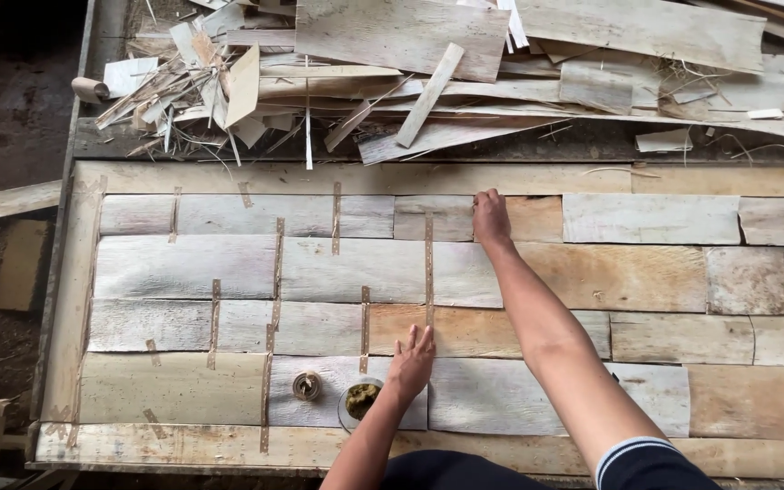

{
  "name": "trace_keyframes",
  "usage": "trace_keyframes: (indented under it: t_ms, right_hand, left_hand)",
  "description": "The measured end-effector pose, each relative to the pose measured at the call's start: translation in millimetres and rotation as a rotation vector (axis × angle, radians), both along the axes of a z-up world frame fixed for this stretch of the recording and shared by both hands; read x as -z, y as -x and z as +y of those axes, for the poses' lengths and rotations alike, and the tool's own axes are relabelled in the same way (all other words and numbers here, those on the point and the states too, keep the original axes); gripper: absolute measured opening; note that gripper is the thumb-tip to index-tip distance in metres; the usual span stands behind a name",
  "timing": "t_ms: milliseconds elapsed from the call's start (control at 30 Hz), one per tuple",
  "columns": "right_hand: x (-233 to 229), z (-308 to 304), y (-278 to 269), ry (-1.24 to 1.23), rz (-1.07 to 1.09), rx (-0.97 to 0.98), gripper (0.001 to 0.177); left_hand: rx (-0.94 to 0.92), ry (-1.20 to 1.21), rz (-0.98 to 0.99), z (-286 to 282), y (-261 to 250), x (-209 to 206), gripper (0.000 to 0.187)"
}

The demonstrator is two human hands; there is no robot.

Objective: Applying adhesive to thin wooden strips and placing them across the joints of larger wooden panels to secure them.

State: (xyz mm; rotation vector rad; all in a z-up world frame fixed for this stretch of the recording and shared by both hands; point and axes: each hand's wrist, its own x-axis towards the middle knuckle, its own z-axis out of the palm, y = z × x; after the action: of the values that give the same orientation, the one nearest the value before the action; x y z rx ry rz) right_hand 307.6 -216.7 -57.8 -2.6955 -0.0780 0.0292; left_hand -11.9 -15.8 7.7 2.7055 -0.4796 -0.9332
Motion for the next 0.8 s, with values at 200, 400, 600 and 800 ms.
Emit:
trace_keyframes:
  t_ms: [200, 400, 600, 800]
  right_hand:
    - [-15, -7, 2, -0.027, -0.059, -0.041, 0.007]
    - [-8, -28, 9, 0.04, 0.029, -0.054, 0.015]
    - [-37, -23, 22, 0.076, 0.052, -0.072, 0.027]
    - [-37, -17, 15, 0.071, 0.073, -0.064, 0.007]
  left_hand:
    - [0.016, -0.031, 0.025, 0, 1, 8, 0.058]
    - [0.038, -0.069, 0.007, -4, -2, 10, 0.056]
    - [0.029, -0.059, 0.008, -5, 1, 10, 0.057]
    - [0.028, -0.052, 0.034, -4, -3, 0, 0.056]
